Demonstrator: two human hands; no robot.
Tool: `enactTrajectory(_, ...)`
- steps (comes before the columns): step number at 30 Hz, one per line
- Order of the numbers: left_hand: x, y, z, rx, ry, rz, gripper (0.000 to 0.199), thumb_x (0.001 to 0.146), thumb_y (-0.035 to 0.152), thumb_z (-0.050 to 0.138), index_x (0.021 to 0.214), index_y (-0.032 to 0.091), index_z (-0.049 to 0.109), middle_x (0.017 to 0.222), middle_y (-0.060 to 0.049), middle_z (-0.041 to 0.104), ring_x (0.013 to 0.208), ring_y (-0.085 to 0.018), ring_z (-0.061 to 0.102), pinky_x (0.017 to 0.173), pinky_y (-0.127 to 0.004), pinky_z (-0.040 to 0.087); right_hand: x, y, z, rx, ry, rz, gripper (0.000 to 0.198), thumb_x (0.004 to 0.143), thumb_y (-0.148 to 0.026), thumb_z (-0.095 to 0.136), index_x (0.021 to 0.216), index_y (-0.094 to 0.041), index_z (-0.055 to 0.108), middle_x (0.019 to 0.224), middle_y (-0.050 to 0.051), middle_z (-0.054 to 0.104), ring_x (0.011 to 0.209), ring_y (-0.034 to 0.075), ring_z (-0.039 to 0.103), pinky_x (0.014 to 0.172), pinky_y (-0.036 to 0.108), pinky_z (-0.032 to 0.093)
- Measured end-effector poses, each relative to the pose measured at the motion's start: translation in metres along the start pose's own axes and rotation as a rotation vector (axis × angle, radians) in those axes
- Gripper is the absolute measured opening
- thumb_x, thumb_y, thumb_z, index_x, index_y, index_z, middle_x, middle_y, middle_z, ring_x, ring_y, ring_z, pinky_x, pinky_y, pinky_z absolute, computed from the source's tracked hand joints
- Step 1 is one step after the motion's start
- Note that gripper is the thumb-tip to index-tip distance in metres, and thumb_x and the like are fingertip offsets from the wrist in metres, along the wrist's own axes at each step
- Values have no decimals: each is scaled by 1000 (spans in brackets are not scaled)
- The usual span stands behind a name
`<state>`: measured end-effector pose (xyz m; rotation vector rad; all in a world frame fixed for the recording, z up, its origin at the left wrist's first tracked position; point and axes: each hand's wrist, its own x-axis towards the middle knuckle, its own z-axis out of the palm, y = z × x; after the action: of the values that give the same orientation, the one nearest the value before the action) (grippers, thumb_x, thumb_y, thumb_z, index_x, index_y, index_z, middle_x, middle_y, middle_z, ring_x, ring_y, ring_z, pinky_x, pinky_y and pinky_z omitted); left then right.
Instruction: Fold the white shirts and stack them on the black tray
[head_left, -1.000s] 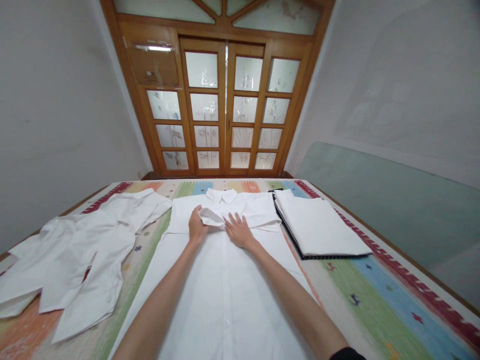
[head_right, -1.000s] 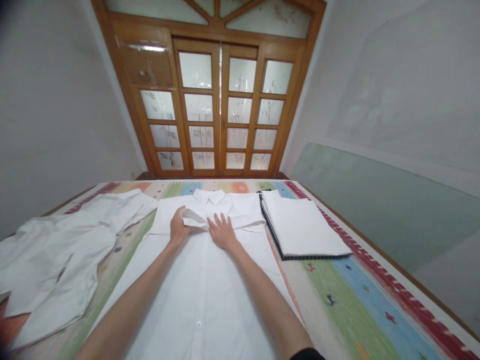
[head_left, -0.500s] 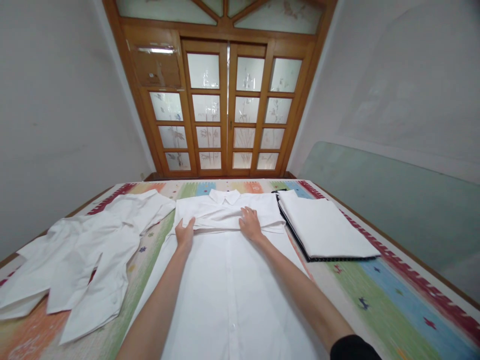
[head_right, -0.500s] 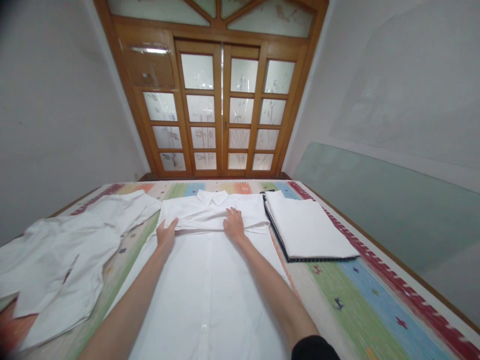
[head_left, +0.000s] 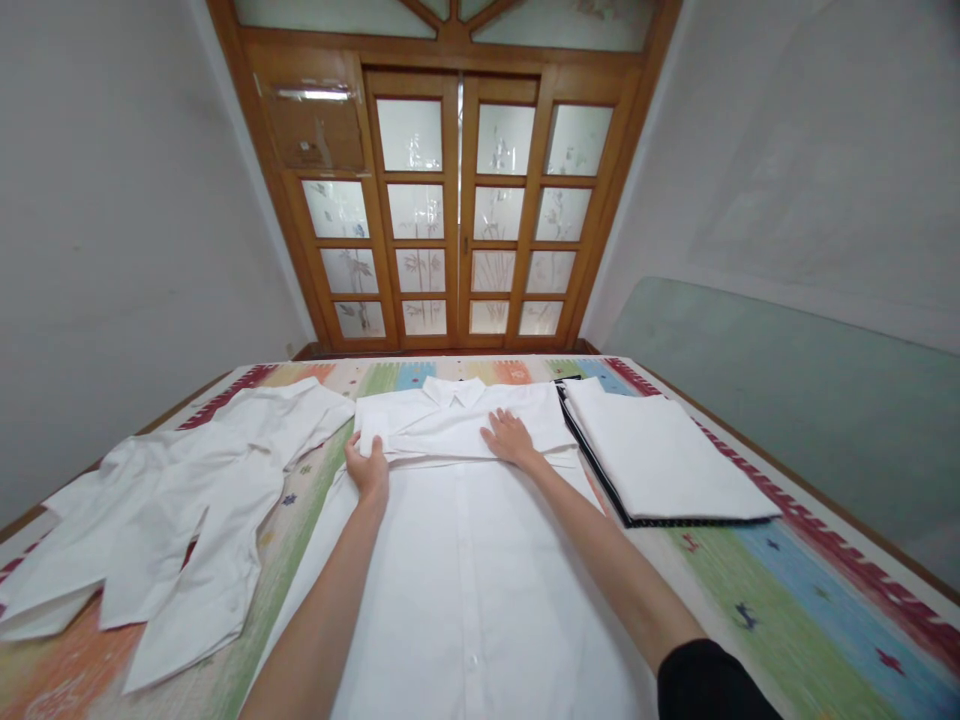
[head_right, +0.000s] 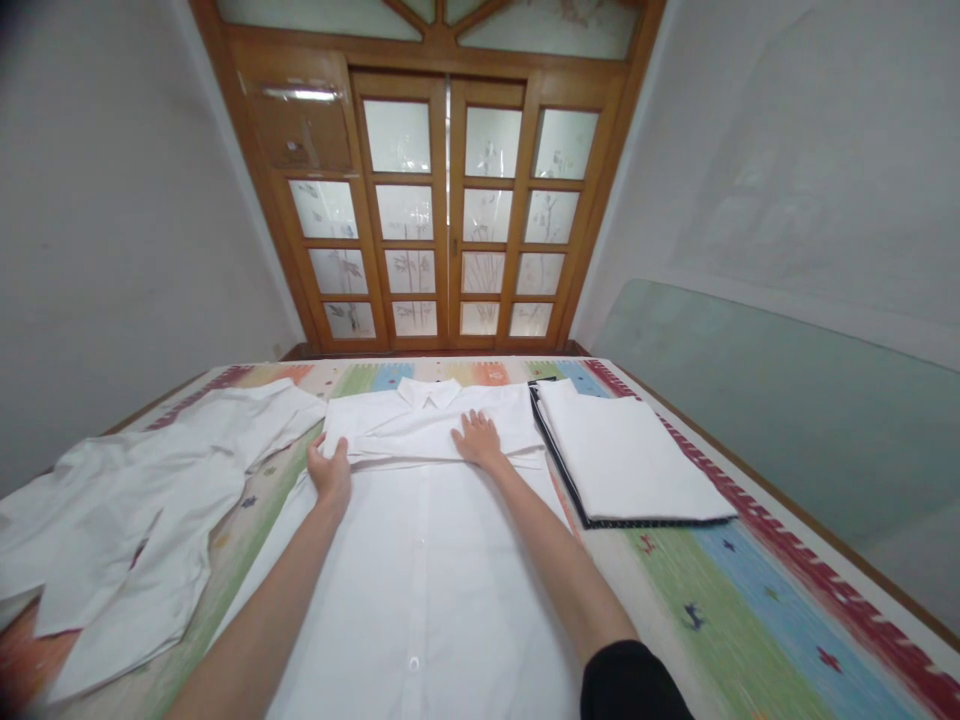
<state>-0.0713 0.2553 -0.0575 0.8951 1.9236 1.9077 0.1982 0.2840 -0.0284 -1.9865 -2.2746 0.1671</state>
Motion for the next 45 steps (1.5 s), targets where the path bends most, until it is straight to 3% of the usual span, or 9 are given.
enactTrajectory(4,-2,4,-2,-19,25,2,40,74,24,63,112,18,53,107,-8,62,100,-22,61,94,-37,46,-7,15,-11,-21,-73,48,60,99,-42,24,148,-8,28,156,15,21,143,28,16,113,41,14)
enactTrajectory(11,-6,9,-3,-19,46,-6,41,74,22,59,114,21,51,106,-7,62,98,-22,61,91,-36,46,-44,31,-6,-114,-29,90,68,97,-52,23,149,-8,25,156,16,20,143,31,16,113,41,12)
enactTrajectory(15,-9,13,-5,22,52,37,36,75,20,57,111,21,54,108,-7,63,101,-23,60,93,-36,44,-63,33,-13,-181,9,44,63,96,-46,27,145,-7,33,151,18,31,138,31,28,109,41,20)
enactTrajectory(19,-10,14,-7,44,53,66,28,76,19,55,104,21,57,107,-6,63,104,-23,58,95,-36,42,-73,44,-33,-276,-12,-51,47,90,-39,43,131,-15,51,134,16,53,119,30,48,99,43,30)
enactTrajectory(24,-7,11,-6,32,52,60,21,76,18,54,96,22,59,103,-4,64,104,-22,58,96,-36,40,-76,67,-54,-411,65,-60,29,86,-25,49,109,-13,62,114,17,62,111,29,51,92,41,33)
enactTrajectory(30,-5,6,-4,18,51,45,15,75,21,54,89,22,61,97,-3,65,101,-22,58,96,-37,40,-68,88,-62,-304,100,2,27,84,-24,51,104,-12,65,107,15,62,106,27,53,86,33,38)
enactTrajectory(38,-3,7,-5,12,32,32,15,74,20,53,86,20,61,97,-5,65,101,-23,59,97,-37,40,-67,99,-55,-200,186,-27,24,81,-13,51,102,-11,62,106,14,58,99,22,55,85,28,38)
enactTrajectory(41,-4,7,-5,11,23,28,16,74,20,52,87,20,61,98,-5,65,101,-23,59,97,-37,40,-70,97,-55,-218,172,-33,27,79,-18,57,105,-13,60,109,13,56,98,23,54,83,28,39)
enactTrajectory(45,-4,8,-6,10,13,26,15,74,21,52,86,21,61,96,-5,66,101,-23,59,97,-36,41,-72,86,-53,-271,164,15,39,83,-45,58,107,-14,59,112,13,55,99,25,55,82,31,40)
